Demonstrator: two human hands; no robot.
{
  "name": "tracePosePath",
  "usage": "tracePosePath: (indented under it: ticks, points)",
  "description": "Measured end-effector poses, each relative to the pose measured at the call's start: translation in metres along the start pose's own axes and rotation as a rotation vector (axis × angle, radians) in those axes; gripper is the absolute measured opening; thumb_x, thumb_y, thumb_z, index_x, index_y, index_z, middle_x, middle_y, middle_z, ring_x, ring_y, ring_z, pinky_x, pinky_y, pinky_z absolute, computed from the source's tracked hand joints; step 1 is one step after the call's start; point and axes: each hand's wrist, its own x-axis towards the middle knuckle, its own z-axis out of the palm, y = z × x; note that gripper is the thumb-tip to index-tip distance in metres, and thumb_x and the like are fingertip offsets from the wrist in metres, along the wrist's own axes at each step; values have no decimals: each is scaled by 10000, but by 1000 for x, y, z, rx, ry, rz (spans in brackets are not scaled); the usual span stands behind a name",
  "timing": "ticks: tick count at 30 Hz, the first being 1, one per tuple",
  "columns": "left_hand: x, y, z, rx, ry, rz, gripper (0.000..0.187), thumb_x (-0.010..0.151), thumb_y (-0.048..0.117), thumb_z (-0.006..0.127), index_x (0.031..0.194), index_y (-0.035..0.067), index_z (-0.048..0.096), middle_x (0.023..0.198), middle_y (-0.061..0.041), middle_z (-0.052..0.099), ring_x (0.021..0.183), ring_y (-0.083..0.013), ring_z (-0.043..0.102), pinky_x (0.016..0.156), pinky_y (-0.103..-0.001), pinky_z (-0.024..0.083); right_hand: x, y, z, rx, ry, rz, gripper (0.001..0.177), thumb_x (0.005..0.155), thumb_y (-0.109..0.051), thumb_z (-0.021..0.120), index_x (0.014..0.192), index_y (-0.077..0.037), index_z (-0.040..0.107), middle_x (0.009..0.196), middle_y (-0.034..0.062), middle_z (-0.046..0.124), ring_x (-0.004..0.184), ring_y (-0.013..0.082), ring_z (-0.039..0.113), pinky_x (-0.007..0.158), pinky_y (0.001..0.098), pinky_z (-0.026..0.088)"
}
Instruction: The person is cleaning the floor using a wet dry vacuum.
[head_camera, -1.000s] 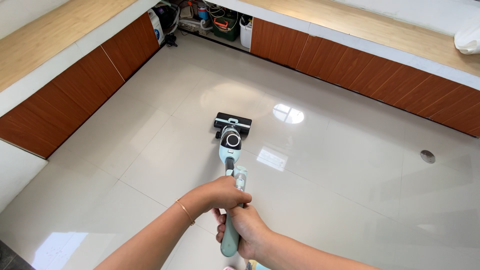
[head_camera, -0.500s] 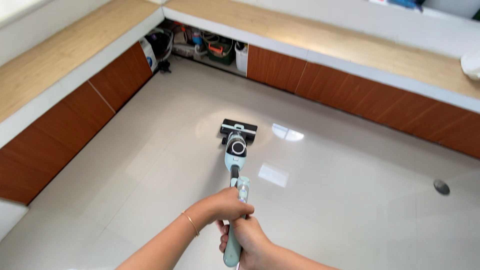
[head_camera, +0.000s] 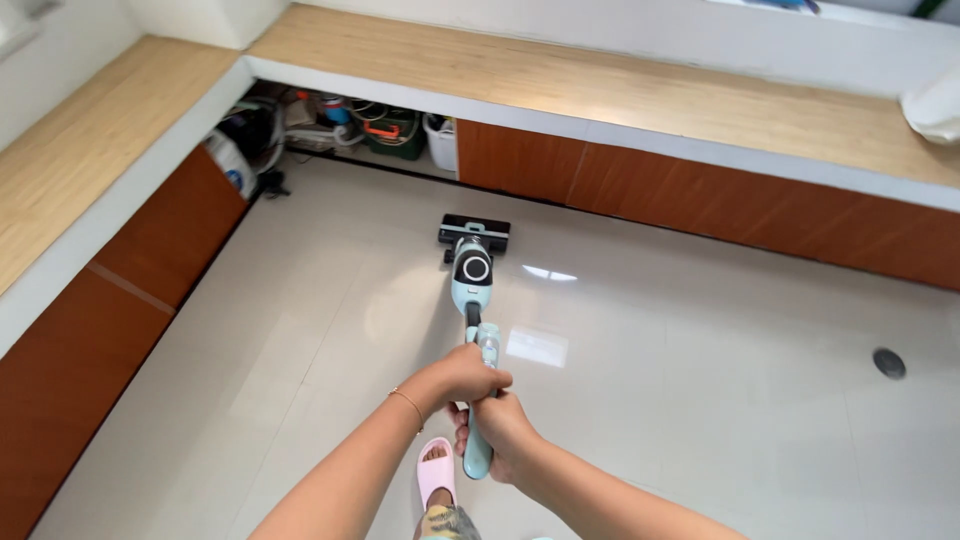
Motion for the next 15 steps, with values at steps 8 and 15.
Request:
tracePosePath:
  ticks: [8, 15]
  points:
    - [76, -4, -70, 130, 31, 99, 453, 766, 342, 790, 887, -85, 700, 886, -201, 734, 715, -278, 729, 569, -402, 593, 54, -52, 53, 106, 62, 8, 250, 1031, -177, 422, 849, -38, 522, 674, 41, 498, 532, 152, 453, 467, 326, 407]
    - [88, 2, -99, 121, -88, 60, 461, 789, 335, 766, 983, -72, 668, 963, -184, 728, 800, -265, 729, 603, -421, 611, 106, -55, 58, 105, 92, -20, 263, 1040, -147, 418, 852, -4, 533, 655, 77, 507, 491, 186, 477, 450, 357, 441]
